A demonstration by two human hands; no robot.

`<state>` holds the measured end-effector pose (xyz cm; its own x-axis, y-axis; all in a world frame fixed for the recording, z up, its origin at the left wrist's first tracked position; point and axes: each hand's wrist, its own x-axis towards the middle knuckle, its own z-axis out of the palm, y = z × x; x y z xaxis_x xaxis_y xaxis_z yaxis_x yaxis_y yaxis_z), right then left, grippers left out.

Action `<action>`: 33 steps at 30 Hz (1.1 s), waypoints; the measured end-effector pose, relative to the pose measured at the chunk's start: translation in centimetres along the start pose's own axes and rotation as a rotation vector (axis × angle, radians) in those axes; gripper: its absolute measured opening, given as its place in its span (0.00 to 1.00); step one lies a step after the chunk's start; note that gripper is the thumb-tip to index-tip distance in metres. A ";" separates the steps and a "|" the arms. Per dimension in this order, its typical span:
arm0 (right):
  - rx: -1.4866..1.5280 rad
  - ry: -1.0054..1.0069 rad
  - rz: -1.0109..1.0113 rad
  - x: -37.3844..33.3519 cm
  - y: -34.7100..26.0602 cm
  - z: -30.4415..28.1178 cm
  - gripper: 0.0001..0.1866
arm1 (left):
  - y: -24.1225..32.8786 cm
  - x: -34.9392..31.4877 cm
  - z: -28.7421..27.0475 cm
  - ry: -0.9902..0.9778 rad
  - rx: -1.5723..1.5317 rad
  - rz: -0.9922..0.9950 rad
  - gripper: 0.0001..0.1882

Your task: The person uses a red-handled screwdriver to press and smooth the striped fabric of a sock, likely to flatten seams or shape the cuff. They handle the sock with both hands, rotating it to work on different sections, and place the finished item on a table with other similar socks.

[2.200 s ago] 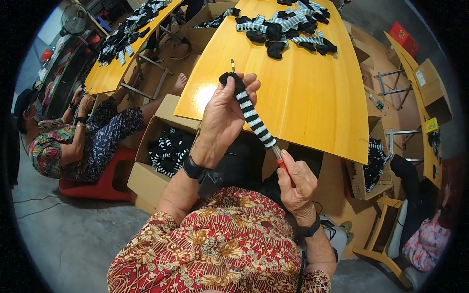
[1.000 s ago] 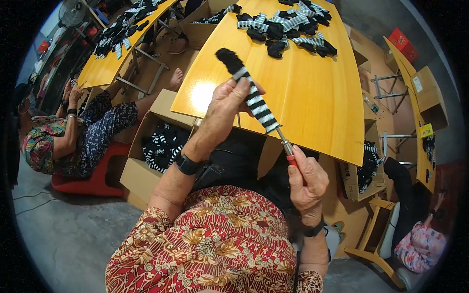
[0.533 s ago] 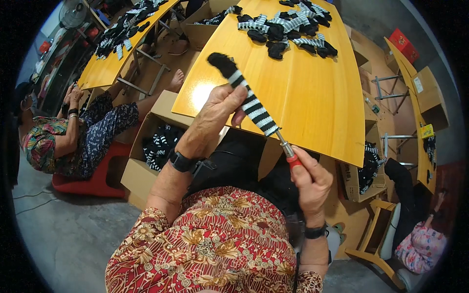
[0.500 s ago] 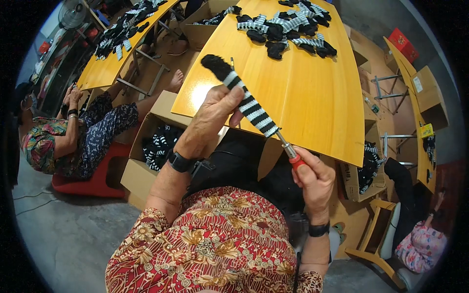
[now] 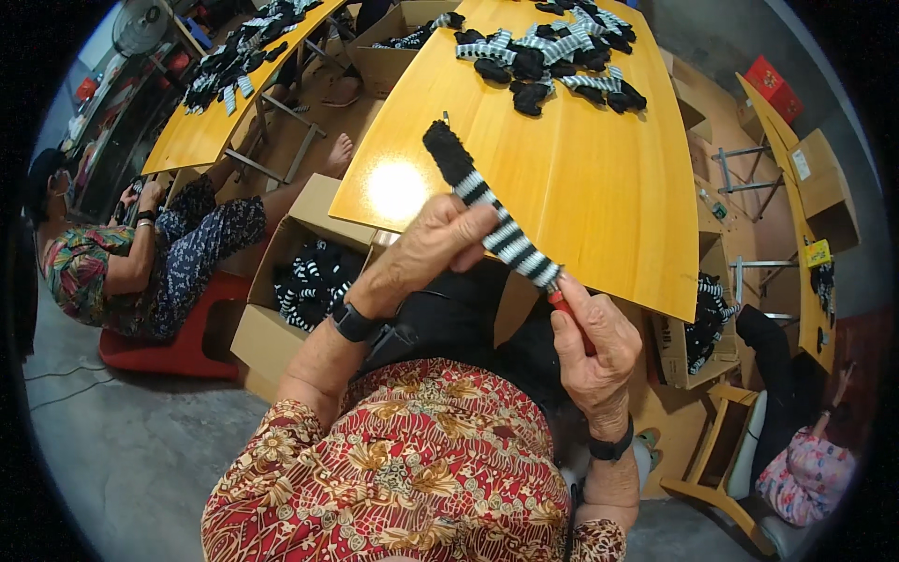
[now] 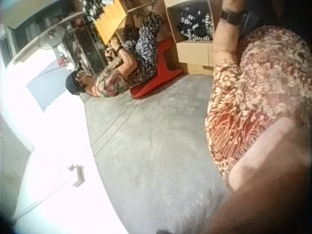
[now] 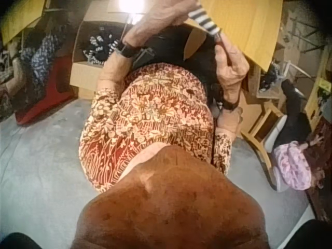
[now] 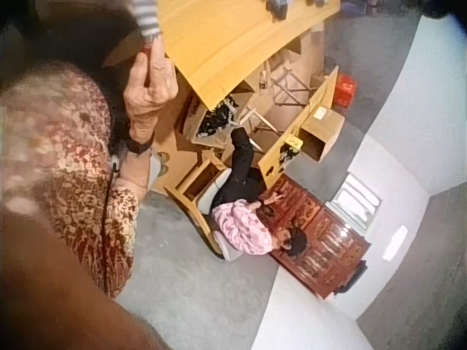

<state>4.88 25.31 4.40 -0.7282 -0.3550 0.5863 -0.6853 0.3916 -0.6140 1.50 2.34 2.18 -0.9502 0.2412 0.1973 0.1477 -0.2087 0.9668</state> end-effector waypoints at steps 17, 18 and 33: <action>0.498 -0.238 0.526 -0.9 4.8 -5.9 0.17 | 2.4 -0.4 -0.2 -0.050 0.083 -0.214 0.24; 0.513 -0.268 0.549 -0.4 4.7 -6.1 0.17 | 2.5 -0.4 0.0 -0.077 0.093 -0.257 0.24; 0.103 -0.100 0.097 -1.5 2.0 -1.4 0.19 | -0.4 -0.1 -0.4 0.315 -0.576 0.049 0.17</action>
<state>4.61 27.88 3.01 -0.7851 -0.4044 0.4692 -0.6055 0.3412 -0.7190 1.44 2.05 1.71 -0.9939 -0.0517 0.0971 0.1051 -0.7076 0.6987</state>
